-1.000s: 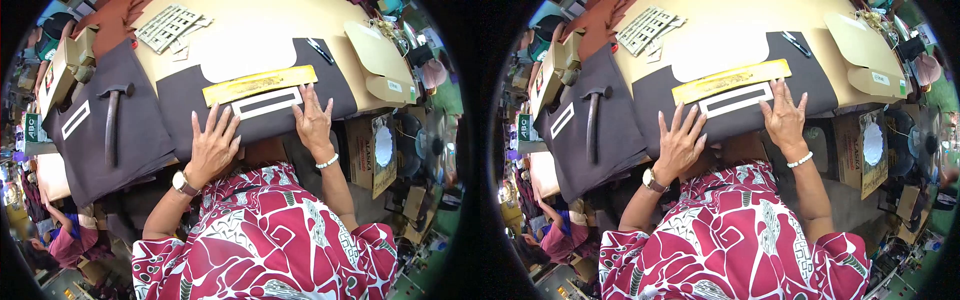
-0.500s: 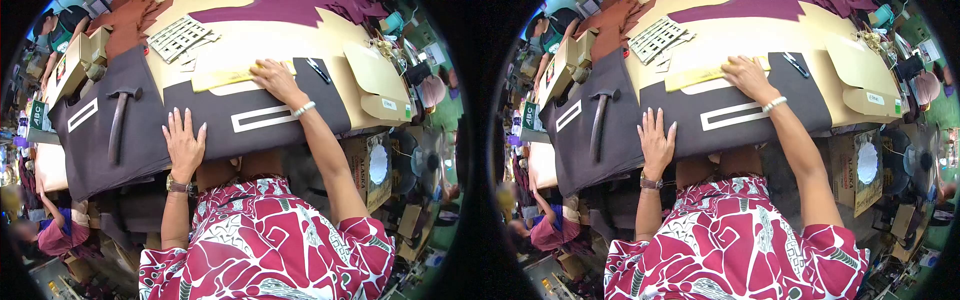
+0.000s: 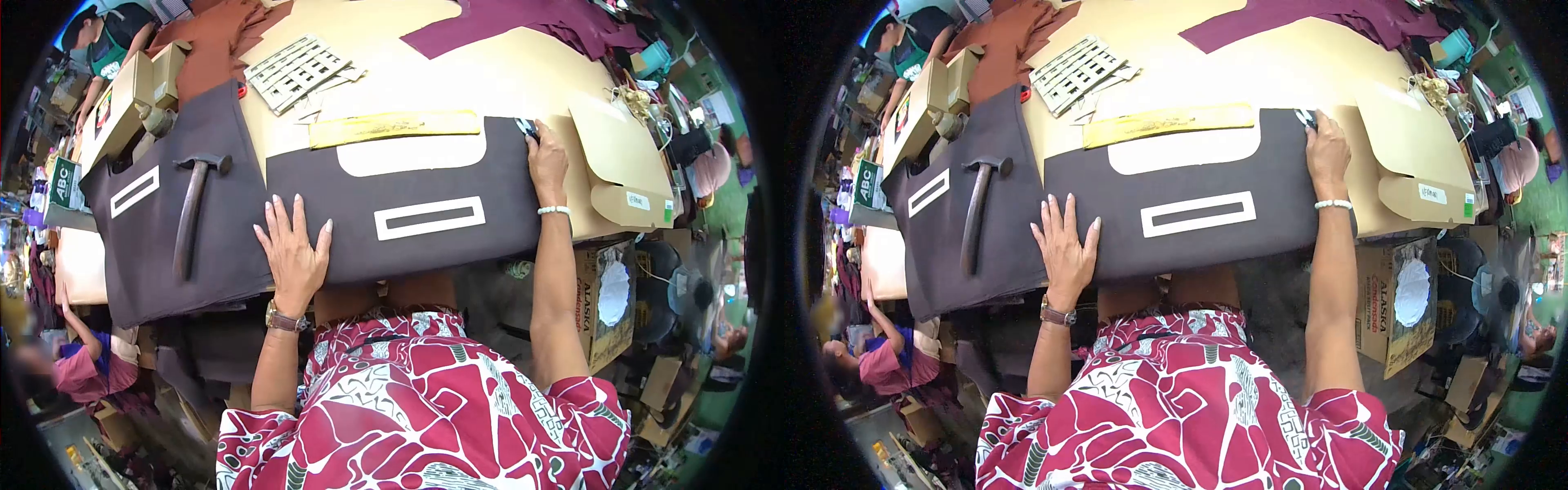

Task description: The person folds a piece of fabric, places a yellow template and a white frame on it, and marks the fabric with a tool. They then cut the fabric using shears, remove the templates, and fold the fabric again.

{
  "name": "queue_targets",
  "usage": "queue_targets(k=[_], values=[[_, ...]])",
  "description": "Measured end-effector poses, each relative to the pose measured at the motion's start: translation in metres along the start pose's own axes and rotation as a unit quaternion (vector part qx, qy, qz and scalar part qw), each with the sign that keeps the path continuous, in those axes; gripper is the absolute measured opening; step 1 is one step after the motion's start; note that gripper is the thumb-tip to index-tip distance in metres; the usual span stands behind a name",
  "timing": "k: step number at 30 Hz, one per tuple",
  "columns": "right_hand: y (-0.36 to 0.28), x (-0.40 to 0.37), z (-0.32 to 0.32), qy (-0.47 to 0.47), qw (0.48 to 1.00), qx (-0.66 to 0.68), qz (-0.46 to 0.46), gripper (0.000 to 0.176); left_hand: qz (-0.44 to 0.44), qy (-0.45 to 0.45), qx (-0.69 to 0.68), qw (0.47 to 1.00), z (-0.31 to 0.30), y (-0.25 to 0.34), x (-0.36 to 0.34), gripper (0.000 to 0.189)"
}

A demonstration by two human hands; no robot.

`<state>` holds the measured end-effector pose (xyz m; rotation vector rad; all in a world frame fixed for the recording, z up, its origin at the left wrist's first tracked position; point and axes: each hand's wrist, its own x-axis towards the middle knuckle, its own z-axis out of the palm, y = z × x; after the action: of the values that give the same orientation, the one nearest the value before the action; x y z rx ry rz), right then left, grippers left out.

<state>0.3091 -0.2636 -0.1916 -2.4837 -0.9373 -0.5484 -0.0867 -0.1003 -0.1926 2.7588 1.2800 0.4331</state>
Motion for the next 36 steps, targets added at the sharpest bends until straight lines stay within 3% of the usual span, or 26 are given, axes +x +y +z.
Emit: queue_targets(k=[5,10,13,18,22,23,28,30,32,33,35,36], values=[[-0.054,0.020,0.008,-0.014,0.963,0.235,-0.129,0.039,-0.003,-0.005,-0.010,1.000,0.000,-0.002,-0.001,0.062],[-0.130,0.014,0.029,-0.097,0.905,0.266,-0.317,0.029,-0.010,0.024,-0.028,0.999,0.002,-0.002,-0.001,0.062],[-0.136,0.015,0.045,-0.085,0.881,0.268,-0.380,0.022,-0.013,0.017,-0.025,0.999,0.000,-0.002,-0.002,0.062],[-0.134,0.024,0.040,-0.142,0.885,0.244,-0.369,0.024,-0.012,0.001,-0.003,1.000,0.000,-0.002,0.000,0.062],[-0.126,0.032,0.032,-0.136,0.905,0.225,-0.335,0.025,-0.068,0.076,-0.014,0.995,0.012,-0.008,-0.003,0.059],[-0.123,0.033,0.029,-0.117,0.910,0.209,-0.337,0.026,-0.068,0.092,0.027,0.993,0.017,-0.010,-0.003,0.048],[-0.111,0.027,0.029,-0.100,0.919,0.192,-0.329,0.028,-0.015,0.156,-0.189,0.969,0.002,0.003,0.003,0.013],[-0.107,0.028,0.034,-0.106,0.919,0.204,-0.321,0.028,-0.064,0.151,-0.254,0.953,-0.014,0.008,0.005,0.012],[-0.100,0.031,0.032,-0.116,0.923,0.198,-0.308,0.030,-0.047,0.217,-0.240,0.945,-0.042,-0.001,0.016,0.013],[-0.095,0.035,0.030,-0.127,0.926,0.192,-0.298,0.030,-0.081,0.232,-0.266,0.932,-0.056,-0.010,0.021,0.014],[-0.076,0.041,0.029,-0.121,0.936,0.189,-0.272,0.033,-0.085,0.293,-0.198,0.931,-0.067,-0.042,0.031,0.015],[-0.066,0.042,0.029,-0.103,0.953,0.161,-0.235,0.033,-0.110,0.263,-0.247,0.926,-0.071,-0.057,0.033,0.018]])
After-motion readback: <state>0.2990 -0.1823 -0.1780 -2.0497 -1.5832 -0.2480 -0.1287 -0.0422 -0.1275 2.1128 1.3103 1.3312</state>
